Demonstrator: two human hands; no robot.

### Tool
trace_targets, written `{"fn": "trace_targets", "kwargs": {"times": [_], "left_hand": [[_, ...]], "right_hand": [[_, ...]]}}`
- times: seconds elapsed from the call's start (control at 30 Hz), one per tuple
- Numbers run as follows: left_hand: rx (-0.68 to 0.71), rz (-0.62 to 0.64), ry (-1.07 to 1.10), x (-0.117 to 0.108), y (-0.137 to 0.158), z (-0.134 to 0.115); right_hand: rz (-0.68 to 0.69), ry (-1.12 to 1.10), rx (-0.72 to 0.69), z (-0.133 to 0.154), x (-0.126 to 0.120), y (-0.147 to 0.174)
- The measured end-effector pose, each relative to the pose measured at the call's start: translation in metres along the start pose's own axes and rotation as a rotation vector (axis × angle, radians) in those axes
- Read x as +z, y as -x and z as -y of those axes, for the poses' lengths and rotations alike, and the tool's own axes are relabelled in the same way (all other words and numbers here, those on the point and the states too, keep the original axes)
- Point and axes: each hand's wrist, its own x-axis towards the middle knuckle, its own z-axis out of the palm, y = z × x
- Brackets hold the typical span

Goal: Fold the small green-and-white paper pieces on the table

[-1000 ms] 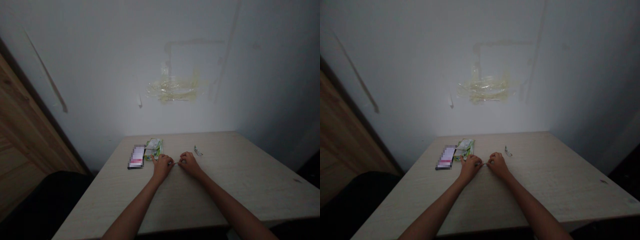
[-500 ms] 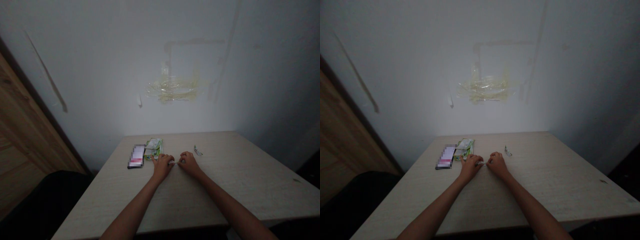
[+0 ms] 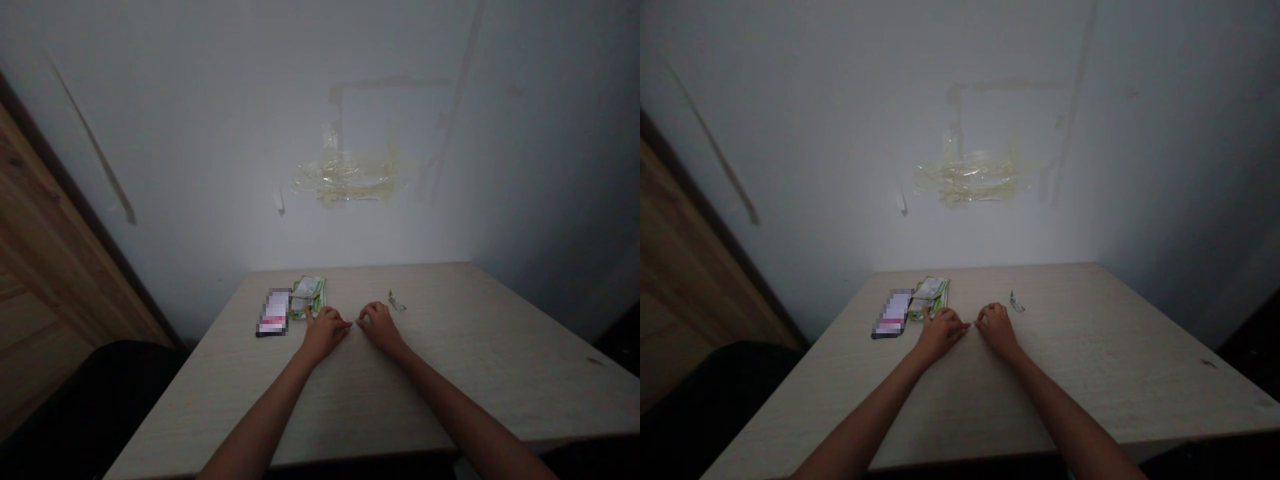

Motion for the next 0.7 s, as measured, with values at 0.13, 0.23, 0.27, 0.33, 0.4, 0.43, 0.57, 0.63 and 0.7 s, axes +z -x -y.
{"fn": "trace_targets", "kwargs": {"times": [0.13,0.23,0.27,0.33,0.4,0.43,0.57,0.63,0.7], "left_hand": [[0.016,-0.007,-0.026,0.004,-0.001,0.0],[0.02,-0.025,-0.043,0.007,-0.001,0.0],[0.021,-0.042,-0.045,0.008,-0.001,0.0],[0.018,-0.084,-0.039,0.01,0.0,0.0],[0.008,-0.107,-0.03,0.011,0.001,0.0],[0.004,-0.108,-0.027,0.011,0.001,-0.001],[0.011,-0.103,-0.054,0.012,0.001,-0.003],[0.02,-0.11,-0.074,0.013,0.001,-0.003],[0.029,-0.11,-0.087,0.013,0.001,-0.003]], "right_hand": [[0.006,-0.059,-0.012,-0.005,-0.001,0.0],[-0.017,-0.098,-0.009,-0.006,-0.005,0.0],[-0.026,-0.105,-0.011,-0.005,-0.006,0.001],[-0.038,-0.112,-0.02,-0.005,-0.007,0.002],[-0.038,-0.11,-0.031,-0.005,-0.006,0.002],[-0.039,-0.107,-0.035,-0.006,-0.006,0.002],[-0.037,-0.093,-0.053,-0.01,-0.003,0.002],[-0.037,-0.087,-0.06,-0.012,-0.002,0.002],[-0.038,-0.087,-0.08,-0.012,-0.001,0.003]]}}
